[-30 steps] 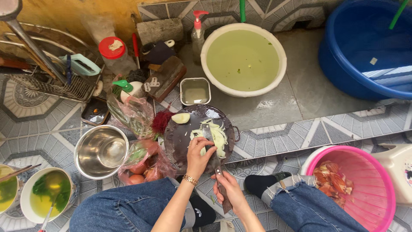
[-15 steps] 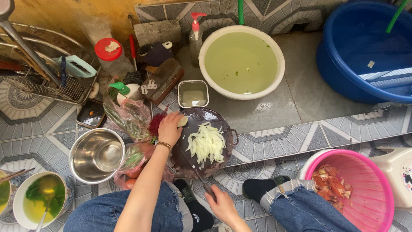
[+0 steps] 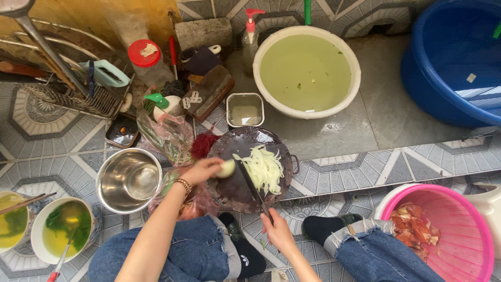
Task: The person sits on the floor peeling onion halves over a pink basket of peels, then slices the onion into thin strips with a cleaver on a round cutting board. They transfer the sliced onion into a metal bowl and finish by rinsing a bunch of scallions in a basin of water.
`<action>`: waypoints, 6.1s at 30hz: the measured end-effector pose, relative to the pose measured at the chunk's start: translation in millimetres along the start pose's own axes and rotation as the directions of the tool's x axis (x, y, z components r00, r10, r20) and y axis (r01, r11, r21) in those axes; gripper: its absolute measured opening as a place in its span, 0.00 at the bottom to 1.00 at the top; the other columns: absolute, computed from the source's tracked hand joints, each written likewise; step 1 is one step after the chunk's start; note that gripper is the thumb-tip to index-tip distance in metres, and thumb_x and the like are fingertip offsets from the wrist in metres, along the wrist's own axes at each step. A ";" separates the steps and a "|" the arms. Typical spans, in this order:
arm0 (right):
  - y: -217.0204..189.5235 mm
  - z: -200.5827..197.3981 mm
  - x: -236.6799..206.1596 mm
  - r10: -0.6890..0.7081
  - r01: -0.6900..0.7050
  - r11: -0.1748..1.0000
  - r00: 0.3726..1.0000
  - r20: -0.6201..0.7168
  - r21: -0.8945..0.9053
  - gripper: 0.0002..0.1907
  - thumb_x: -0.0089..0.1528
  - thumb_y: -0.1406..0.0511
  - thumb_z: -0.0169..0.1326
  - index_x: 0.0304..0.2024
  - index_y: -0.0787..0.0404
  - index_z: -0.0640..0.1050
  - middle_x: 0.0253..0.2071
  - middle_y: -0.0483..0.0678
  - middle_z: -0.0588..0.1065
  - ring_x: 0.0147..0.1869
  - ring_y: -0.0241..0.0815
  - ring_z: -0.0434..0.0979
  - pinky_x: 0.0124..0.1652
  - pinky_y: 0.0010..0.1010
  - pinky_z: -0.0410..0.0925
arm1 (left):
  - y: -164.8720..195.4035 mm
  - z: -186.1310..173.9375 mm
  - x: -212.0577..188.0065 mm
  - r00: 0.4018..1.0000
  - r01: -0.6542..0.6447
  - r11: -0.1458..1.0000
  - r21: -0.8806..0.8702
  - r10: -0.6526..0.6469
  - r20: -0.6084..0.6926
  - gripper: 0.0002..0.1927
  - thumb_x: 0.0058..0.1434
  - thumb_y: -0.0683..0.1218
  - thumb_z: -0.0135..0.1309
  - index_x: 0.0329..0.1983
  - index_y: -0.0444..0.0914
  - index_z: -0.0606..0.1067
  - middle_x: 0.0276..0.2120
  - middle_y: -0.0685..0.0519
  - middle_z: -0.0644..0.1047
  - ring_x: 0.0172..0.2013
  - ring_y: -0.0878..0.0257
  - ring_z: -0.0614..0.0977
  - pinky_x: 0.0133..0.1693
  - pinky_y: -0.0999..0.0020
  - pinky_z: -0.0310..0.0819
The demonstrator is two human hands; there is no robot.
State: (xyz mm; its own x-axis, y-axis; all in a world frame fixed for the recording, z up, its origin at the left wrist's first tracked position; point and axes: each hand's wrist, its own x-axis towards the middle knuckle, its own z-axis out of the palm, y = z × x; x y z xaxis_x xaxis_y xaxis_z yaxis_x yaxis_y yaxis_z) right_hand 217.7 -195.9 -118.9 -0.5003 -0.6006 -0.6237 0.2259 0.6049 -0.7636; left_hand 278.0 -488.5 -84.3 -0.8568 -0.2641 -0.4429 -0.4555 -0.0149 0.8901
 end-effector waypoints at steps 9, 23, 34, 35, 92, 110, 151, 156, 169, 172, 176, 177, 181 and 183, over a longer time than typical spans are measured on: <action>21.9 11.3 -15.3 -0.181 0.130 0.911 0.979 -0.096 -0.391 0.14 0.65 0.54 0.51 0.42 0.57 0.70 0.24 0.57 0.78 0.33 0.64 0.80 0.35 0.53 0.69 | -4.3 30.7 -20.6 0.914 -0.334 0.786 0.521 0.405 -0.025 0.23 0.53 0.42 0.63 0.54 0.42 0.81 0.52 0.49 0.79 0.51 0.55 0.81 0.53 0.62 0.75; 42.3 17.2 -18.6 -0.225 0.190 0.822 0.974 0.001 -0.537 0.13 0.69 0.57 0.46 0.45 0.60 0.64 0.29 0.61 0.78 0.37 0.69 0.78 0.38 0.58 0.69 | -37.3 110.8 -42.9 0.704 0.272 0.952 0.142 -0.096 -0.704 0.14 0.56 0.55 0.66 0.40 0.44 0.83 0.42 0.57 0.83 0.39 0.61 0.88 0.38 0.63 0.78; 36.0 28.8 -35.5 -0.301 0.187 0.703 0.952 -0.049 -0.687 0.11 0.68 0.60 0.46 0.45 0.60 0.63 0.35 0.61 0.77 0.33 0.65 0.80 0.32 0.54 0.73 | -41.5 114.5 -46.7 0.742 0.021 0.778 0.628 0.409 -0.531 0.07 0.63 0.44 0.56 0.44 0.44 0.76 0.48 0.57 0.79 0.38 0.45 0.83 0.37 0.51 0.77; 35.0 29.2 -37.4 -0.294 0.178 0.697 0.954 -0.050 -0.694 0.11 0.68 0.61 0.46 0.46 0.61 0.63 0.35 0.61 0.77 0.33 0.64 0.81 0.32 0.54 0.73 | -41.7 114.2 -46.6 0.752 0.031 0.777 0.629 0.396 -0.527 0.07 0.63 0.44 0.55 0.44 0.44 0.76 0.48 0.57 0.79 0.38 0.45 0.83 0.37 0.51 0.77; 9.9 38.2 0.6 -0.190 0.089 0.708 0.980 -0.067 -0.701 0.20 0.65 0.64 0.48 0.56 0.65 0.60 0.30 0.65 0.78 0.37 0.70 0.79 0.38 0.59 0.70 | -45.8 114.6 -49.0 0.683 -0.043 0.869 0.493 0.386 -0.620 0.06 0.62 0.44 0.57 0.43 0.44 0.78 0.47 0.56 0.80 0.40 0.47 0.83 0.38 0.55 0.78; 11.0 40.6 1.2 -0.274 0.190 0.816 0.959 -0.076 -0.546 0.15 0.68 0.62 0.47 0.50 0.65 0.62 0.26 0.66 0.76 0.34 0.70 0.78 0.32 0.59 0.69 | -44.8 114.3 -49.8 0.679 -0.061 0.881 0.469 0.381 -0.628 0.07 0.61 0.44 0.58 0.43 0.43 0.78 0.46 0.55 0.81 0.40 0.47 0.83 0.40 0.56 0.78; 14.4 -0.4 5.3 0.046 -0.047 0.999 0.986 0.159 0.004 0.14 0.69 0.56 0.50 0.41 0.58 0.66 0.14 0.44 0.63 0.12 0.36 0.64 0.14 0.31 0.61 | -17.6 82.5 -43.5 0.938 -0.049 0.511 0.858 0.318 -0.136 0.14 0.49 0.49 0.65 0.40 0.45 0.81 0.42 0.56 0.81 0.49 0.56 0.80 0.46 0.57 0.76; 18.0 -0.6 5.8 0.014 -0.013 1.000 0.989 0.149 -0.006 0.14 0.69 0.55 0.51 0.42 0.58 0.67 0.14 0.42 0.63 0.13 0.34 0.64 0.14 0.31 0.62 | -22.2 83.4 -38.2 0.916 0.248 0.867 0.431 -0.064 -0.397 0.15 0.51 0.51 0.69 0.41 0.44 0.82 0.40 0.55 0.83 0.41 0.57 0.84 0.41 0.61 0.78; 15.4 16.6 4.2 0.031 -0.014 0.967 0.998 0.063 -0.253 0.18 0.68 0.51 0.46 0.46 0.57 0.66 0.18 0.53 0.72 0.16 0.52 0.75 0.20 0.43 0.68 | -28.2 112.4 -31.0 0.548 0.257 0.876 0.408 0.215 -0.808 0.19 0.58 0.58 0.64 0.34 0.40 0.73 0.35 0.44 0.78 0.39 0.48 0.83 0.37 0.57 0.76; 18.7 15.3 2.7 -0.116 0.117 0.922 0.993 0.026 -0.370 0.19 0.69 0.50 0.47 0.45 0.58 0.67 0.21 0.58 0.75 0.27 0.62 0.78 0.29 0.52 0.69 | -22.9 106.3 -38.8 0.631 0.366 0.826 0.429 0.118 -0.766 0.18 0.60 0.59 0.62 0.34 0.41 0.75 0.39 0.49 0.77 0.40 0.45 0.81 0.40 0.52 0.74; 26.3 13.3 -2.2 -0.161 0.156 0.889 0.987 0.025 -0.431 0.19 0.68 0.51 0.45 0.45 0.59 0.67 0.25 0.62 0.76 0.35 0.69 0.79 0.38 0.57 0.68 | -32.5 93.9 -53.0 0.638 0.170 0.798 0.578 0.358 -0.682 0.08 0.67 0.47 0.55 0.47 0.40 0.76 0.45 0.49 0.78 0.43 0.45 0.81 0.41 0.53 0.75; 27.9 13.5 -3.7 -0.161 0.153 0.879 0.987 0.021 -0.453 0.18 0.69 0.51 0.45 0.45 0.59 0.67 0.25 0.62 0.76 0.36 0.70 0.78 0.38 0.58 0.68 | -36.5 92.4 -55.8 0.672 0.101 0.790 0.605 0.394 -0.627 0.09 0.65 0.45 0.54 0.47 0.41 0.77 0.47 0.51 0.79 0.43 0.47 0.82 0.41 0.55 0.76; 31.1 15.2 -7.5 -0.154 0.135 0.836 0.988 0.009 -0.532 0.18 0.69 0.52 0.45 0.47 0.59 0.66 0.26 0.64 0.77 0.37 0.71 0.78 0.40 0.59 0.68 | -47.6 100.2 -56.3 0.688 -0.052 0.792 0.608 0.470 -0.554 0.13 0.59 0.43 0.58 0.48 0.45 0.78 0.51 0.58 0.80 0.44 0.52 0.84 0.41 0.59 0.79; 30.4 16.7 -7.7 -0.146 0.125 0.817 0.989 0.007 -0.563 0.17 0.70 0.53 0.43 0.48 0.60 0.65 0.27 0.65 0.77 0.37 0.71 0.78 0.40 0.60 0.68 | -48.4 106.9 -51.2 0.667 -0.048 0.798 0.600 0.473 -0.576 0.13 0.58 0.45 0.60 0.48 0.45 0.78 0.50 0.59 0.80 0.43 0.52 0.84 0.40 0.60 0.80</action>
State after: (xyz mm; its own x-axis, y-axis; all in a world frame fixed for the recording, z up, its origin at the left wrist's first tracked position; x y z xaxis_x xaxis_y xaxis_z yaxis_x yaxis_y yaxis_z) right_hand 242.4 -181.6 -140.0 -0.5225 -0.6861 -0.5063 -0.3486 0.7138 -0.6075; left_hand 318.0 -371.2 -116.2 -0.6478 -0.7384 0.1872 -0.4678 0.5796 0.6672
